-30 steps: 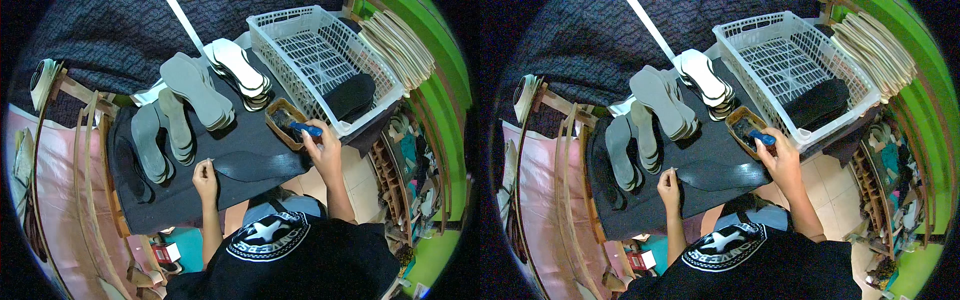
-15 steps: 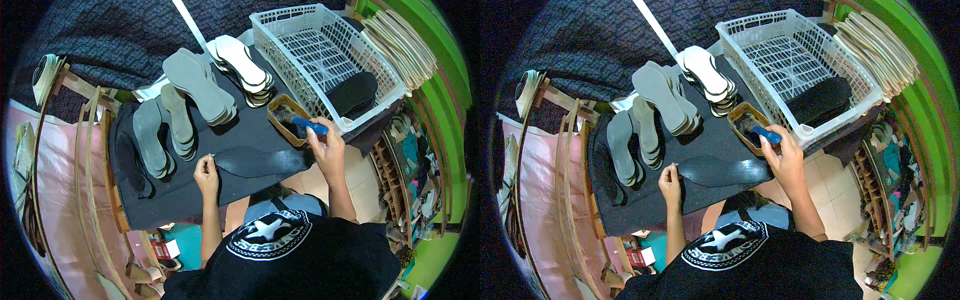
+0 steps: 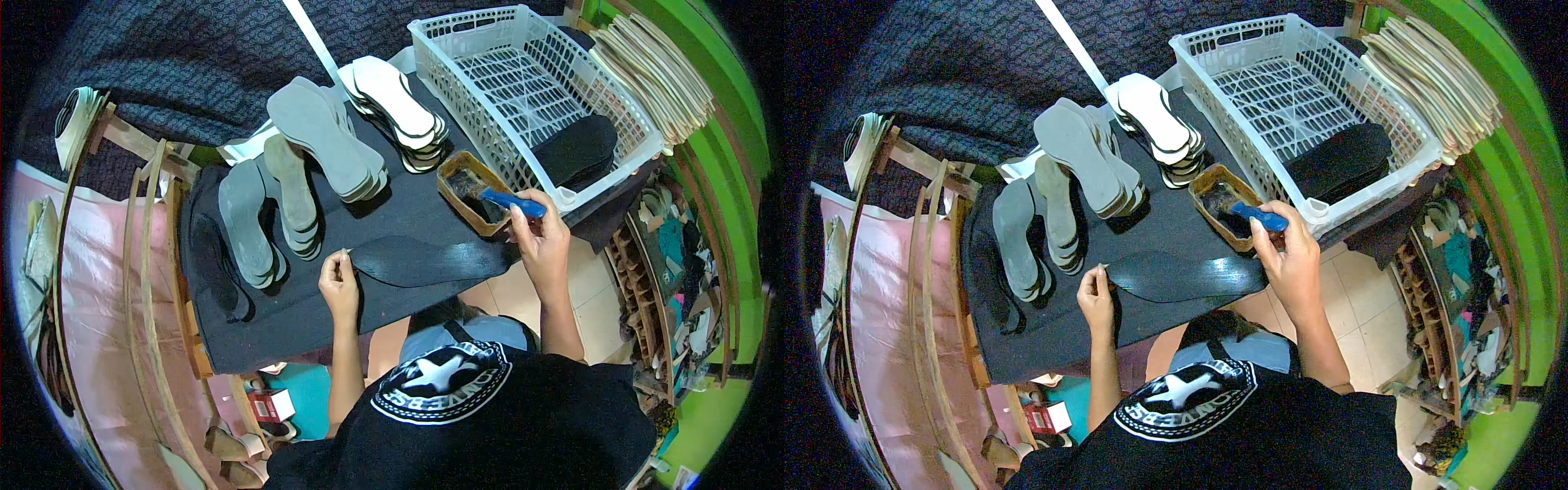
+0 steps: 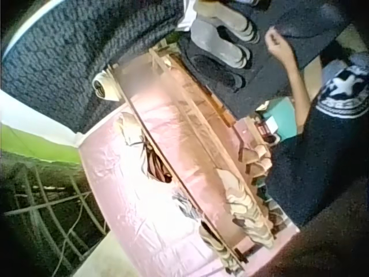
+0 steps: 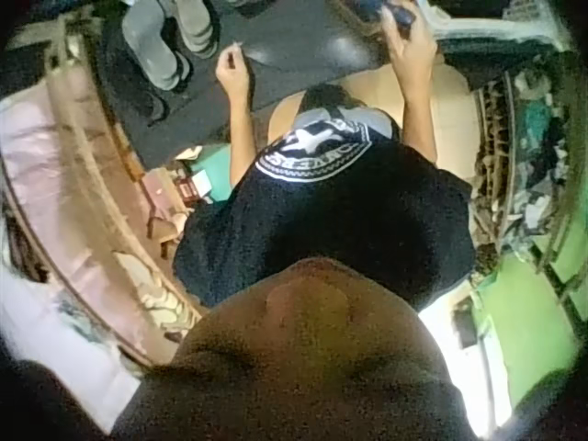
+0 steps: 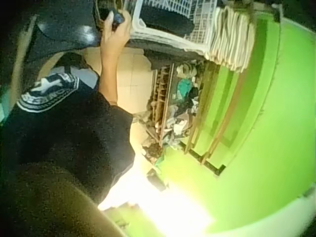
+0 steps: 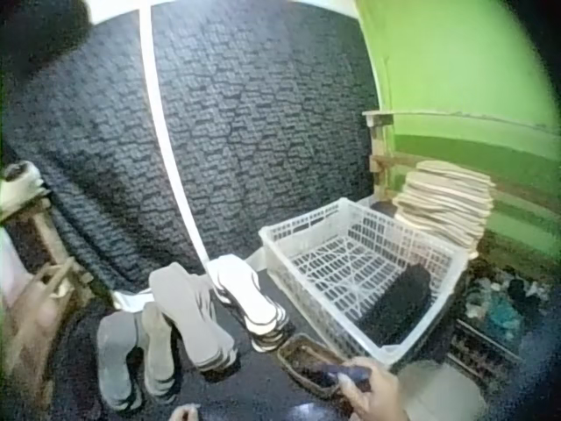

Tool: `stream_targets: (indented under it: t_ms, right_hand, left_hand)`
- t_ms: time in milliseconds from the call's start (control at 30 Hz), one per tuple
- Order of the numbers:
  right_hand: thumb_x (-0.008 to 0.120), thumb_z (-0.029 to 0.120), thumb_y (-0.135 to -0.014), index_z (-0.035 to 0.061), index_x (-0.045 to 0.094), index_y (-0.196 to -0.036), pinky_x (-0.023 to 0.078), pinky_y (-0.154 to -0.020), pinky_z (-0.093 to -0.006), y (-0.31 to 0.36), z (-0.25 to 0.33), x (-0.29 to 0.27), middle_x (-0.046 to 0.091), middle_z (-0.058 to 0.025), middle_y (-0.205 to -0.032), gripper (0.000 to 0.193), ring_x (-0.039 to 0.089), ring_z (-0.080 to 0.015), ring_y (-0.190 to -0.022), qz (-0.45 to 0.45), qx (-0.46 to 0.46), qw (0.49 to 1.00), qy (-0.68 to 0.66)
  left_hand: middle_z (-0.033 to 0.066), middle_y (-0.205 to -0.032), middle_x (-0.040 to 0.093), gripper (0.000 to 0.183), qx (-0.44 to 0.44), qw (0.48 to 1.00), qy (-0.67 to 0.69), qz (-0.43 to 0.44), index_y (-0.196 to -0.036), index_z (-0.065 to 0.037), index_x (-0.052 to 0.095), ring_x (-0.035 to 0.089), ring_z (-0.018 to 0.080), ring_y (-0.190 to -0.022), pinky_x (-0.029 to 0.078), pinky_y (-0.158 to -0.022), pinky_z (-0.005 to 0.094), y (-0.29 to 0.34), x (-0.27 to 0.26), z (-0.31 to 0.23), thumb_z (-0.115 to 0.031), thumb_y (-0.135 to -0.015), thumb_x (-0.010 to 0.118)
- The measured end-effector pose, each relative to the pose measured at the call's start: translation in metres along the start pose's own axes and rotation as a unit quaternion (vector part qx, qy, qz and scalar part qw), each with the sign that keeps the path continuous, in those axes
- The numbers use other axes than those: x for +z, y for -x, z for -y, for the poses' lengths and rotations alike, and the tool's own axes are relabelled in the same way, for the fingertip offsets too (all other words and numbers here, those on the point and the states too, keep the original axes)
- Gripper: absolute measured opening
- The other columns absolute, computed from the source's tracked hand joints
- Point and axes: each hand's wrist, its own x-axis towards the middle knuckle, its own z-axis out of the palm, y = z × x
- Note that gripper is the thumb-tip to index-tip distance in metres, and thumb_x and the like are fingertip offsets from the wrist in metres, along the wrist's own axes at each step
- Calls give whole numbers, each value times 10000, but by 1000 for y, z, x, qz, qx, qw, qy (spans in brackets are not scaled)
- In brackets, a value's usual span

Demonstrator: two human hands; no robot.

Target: The person applies glue to shoe components with a brush, dipping the brush into an adhesive container and spreading the glue onto the components.

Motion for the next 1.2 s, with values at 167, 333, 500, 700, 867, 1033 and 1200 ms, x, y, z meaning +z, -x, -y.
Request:
stream_targets:
  t_ms: [167, 333, 500, 700, 867, 1033, 1200]
  right_hand:
    - [585, 105, -766, 2, 510, -920, 427, -554, -221, 3, -1, 0, 560, -76, -787, 200, 519, -100, -604, -28, 0, 1000, -9]
    - [579, 106, -771, 6, 511, -929, 414, -534, -211, 4, 1, -4, 548, -57, -748, 199, 499, -83, -578, -11, 14, 1000, -24]
    - [582, 109, -771, 10, 514, -929, 399, -513, -205, 5, -2, -4, 534, -33, -725, 198, 480, -68, -568, -20, 7, 999, -29]
    - [561, 54, -739, -4, 514, -922, 422, -594, -220, 10, 0, -5, 556, -75, -791, 197, 520, -108, -674, -91, -125, 987, -38]
    - [579, 86, -650, -35, 510, -844, 445, -599, -290, 23, -18, -6, 567, -126, -785, 239, 549, -221, -656, -105, -275, 951, -96]
    - [612, 102, -641, -6, 526, -810, 464, -572, -281, 20, 1, 18, 580, -112, -736, 218, 577, -209, -613, 106, -252, 960, -54]
    - [632, 125, -653, 28, 522, -839, 426, -455, -256, 24, 7, 60, 566, -71, -695, 237, 531, -162, -491, 212, -237, 944, -82]
  left_hand:
    - [-13, -677, 477, 157, 4, 1000, 0, -5, -795, 25, 541, 391, 33, -563, 327, -496, 176, 2, 2, -5, -121, -834, 499]
    - [-12, -673, 478, 159, 5, 1000, 8, -11, -788, 24, 539, 393, 34, -561, 327, -489, 180, 1, 0, -1, -122, -835, 499]
    - [10, -697, 506, 171, 23, 1000, -8, -9, -780, 34, 536, 406, 41, -563, 337, -494, 180, 1, 0, -4, -122, -837, 495]
    - [60, -721, 539, 171, 65, 996, -59, -28, -737, 49, 534, 479, 101, -642, 391, -591, 226, 0, -3, -4, -98, -820, 503]
    - [112, -826, 570, 131, 146, 977, -147, 55, -796, 20, 556, 550, 227, -802, 396, -736, 302, 0, -13, -17, -107, -763, 552]
    - [80, -1127, 456, 653, 185, 894, -321, 251, -1109, -70, 471, 411, 253, -1062, 261, -901, 369, 1, -45, -31, -335, -564, 716]
    - [64, -1150, 440, 766, 169, 891, -303, 294, -1119, -78, 469, 393, 248, -1077, 259, -903, 370, -8, -53, -29, -373, -473, 756]
